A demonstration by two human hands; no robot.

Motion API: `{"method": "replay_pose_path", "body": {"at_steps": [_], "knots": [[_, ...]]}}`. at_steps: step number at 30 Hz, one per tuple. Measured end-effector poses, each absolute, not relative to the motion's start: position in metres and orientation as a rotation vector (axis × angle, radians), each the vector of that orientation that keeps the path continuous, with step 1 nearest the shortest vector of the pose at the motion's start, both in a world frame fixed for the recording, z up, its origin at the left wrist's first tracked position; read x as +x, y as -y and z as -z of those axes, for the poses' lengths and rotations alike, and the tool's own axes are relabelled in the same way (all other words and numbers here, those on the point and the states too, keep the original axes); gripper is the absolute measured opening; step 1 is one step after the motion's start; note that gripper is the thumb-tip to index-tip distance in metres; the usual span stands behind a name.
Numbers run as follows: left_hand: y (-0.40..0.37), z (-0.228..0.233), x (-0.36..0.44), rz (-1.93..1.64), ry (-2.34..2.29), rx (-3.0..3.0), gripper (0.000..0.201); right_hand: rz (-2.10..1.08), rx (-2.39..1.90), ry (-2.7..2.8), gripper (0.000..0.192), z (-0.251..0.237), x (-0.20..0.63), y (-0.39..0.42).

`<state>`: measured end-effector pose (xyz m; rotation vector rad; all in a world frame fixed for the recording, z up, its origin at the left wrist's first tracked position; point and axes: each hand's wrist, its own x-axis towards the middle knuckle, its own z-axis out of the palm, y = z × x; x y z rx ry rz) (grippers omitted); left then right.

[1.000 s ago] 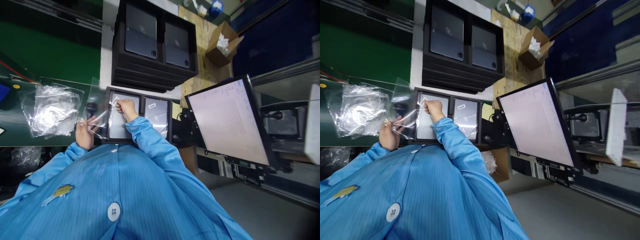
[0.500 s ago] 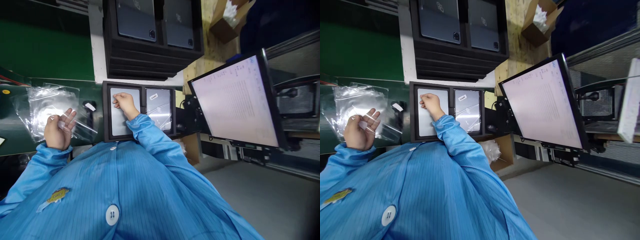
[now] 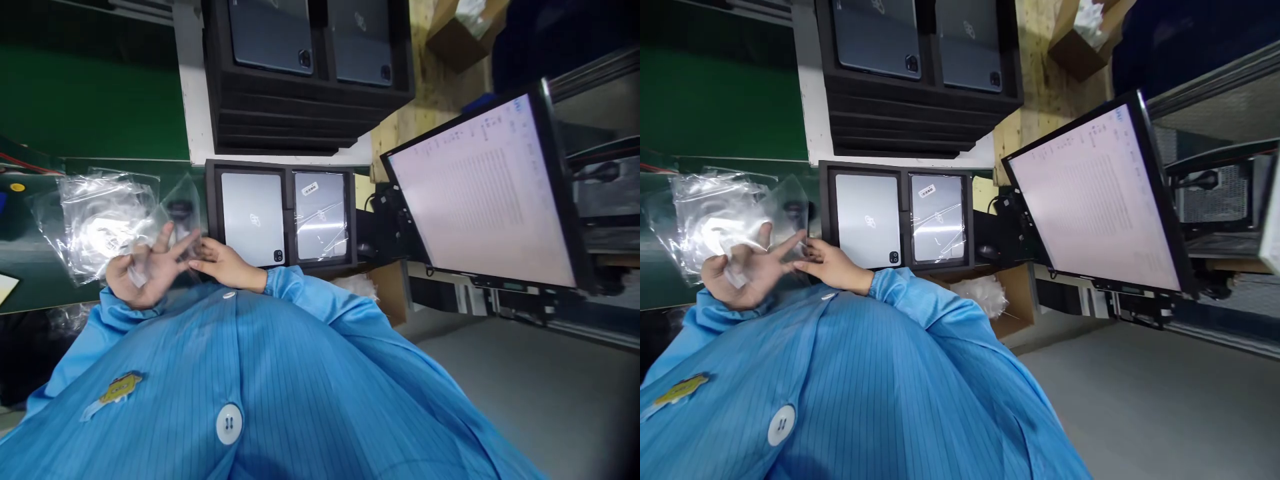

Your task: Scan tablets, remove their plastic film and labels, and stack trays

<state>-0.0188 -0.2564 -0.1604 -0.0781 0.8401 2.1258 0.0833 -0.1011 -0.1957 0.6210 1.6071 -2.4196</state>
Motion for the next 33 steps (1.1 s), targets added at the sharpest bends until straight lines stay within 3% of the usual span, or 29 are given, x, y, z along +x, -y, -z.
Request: {"method": "replay_pose_path", "body": {"at_steps": [5,9,21,33], "knots": [[0.258,0.159,-0.015,-2.099,-1.042,-0.154,0.062,2.531,0.683,-1.353,0.049,0.193,0.081,0.094],[0.264,0.161,-0.015,-2.065,-1.157,-0.193,0.06,2.6,0.767,-1.13,0.034,0.185,0.084,0.09],[0.266,0.171,-0.009,-1.929,-0.765,0.178,0.043,2.68,0.846,-1.037,0.017,0.184,0.088,0.086],[0.27,0.171,-0.007,-1.922,-0.745,0.189,0.051,2.738,0.957,-0.915,0.008,0.186,0.091,0.075]]}}
